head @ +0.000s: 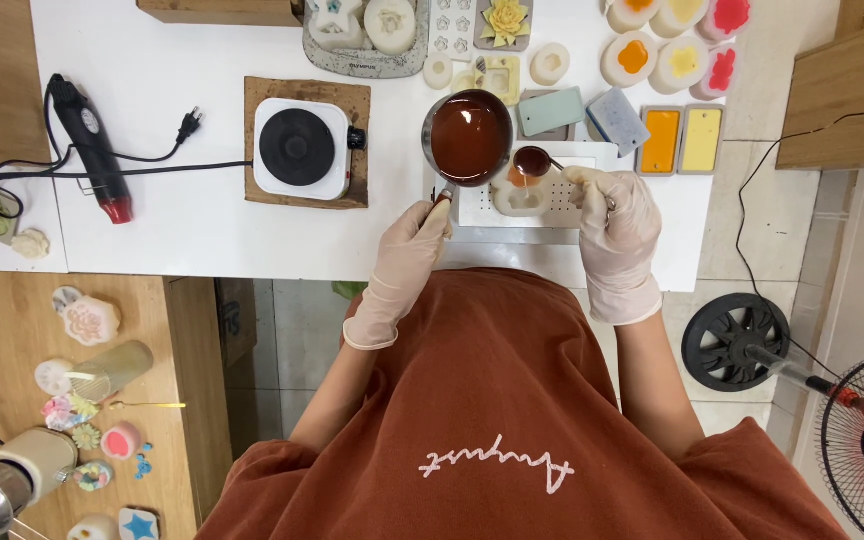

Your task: The person ladles melted orange wax from a melting pot on a small hot plate and pours it into a flower-shaped candle mold on the table. They then use a pencil-like tool to spread and level the wax inside the mold before setting the tool down.

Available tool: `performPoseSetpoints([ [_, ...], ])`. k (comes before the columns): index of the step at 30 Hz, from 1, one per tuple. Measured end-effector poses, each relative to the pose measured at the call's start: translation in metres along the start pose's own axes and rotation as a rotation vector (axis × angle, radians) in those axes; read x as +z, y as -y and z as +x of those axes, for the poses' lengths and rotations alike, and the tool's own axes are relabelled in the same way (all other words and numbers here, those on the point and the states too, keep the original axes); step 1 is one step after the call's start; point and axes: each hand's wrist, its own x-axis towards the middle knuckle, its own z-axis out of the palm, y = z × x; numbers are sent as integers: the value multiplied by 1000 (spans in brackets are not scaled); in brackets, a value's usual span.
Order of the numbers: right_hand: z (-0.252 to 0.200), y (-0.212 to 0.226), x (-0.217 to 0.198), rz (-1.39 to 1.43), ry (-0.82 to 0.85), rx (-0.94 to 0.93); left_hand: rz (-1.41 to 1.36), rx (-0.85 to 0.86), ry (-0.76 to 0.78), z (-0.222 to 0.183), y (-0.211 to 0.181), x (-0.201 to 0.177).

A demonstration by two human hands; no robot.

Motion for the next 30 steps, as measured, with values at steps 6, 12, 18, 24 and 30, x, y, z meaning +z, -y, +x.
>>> performPoseSetpoints([
  [6,9,17,1,111,-11,216,-17,10,1,1,6,0],
  [12,7,2,11,484,-221,756,26,31,0,-1,5,2],
  [18,23,3,19,760,-236,753,40,-23,-23,-5,-6,9],
  [24,35,30,26,305,-84,508,148,47,-36,-3,0,12],
  [30,34,28,32,265,-63,551,229,97,-29,-2,2,13],
])
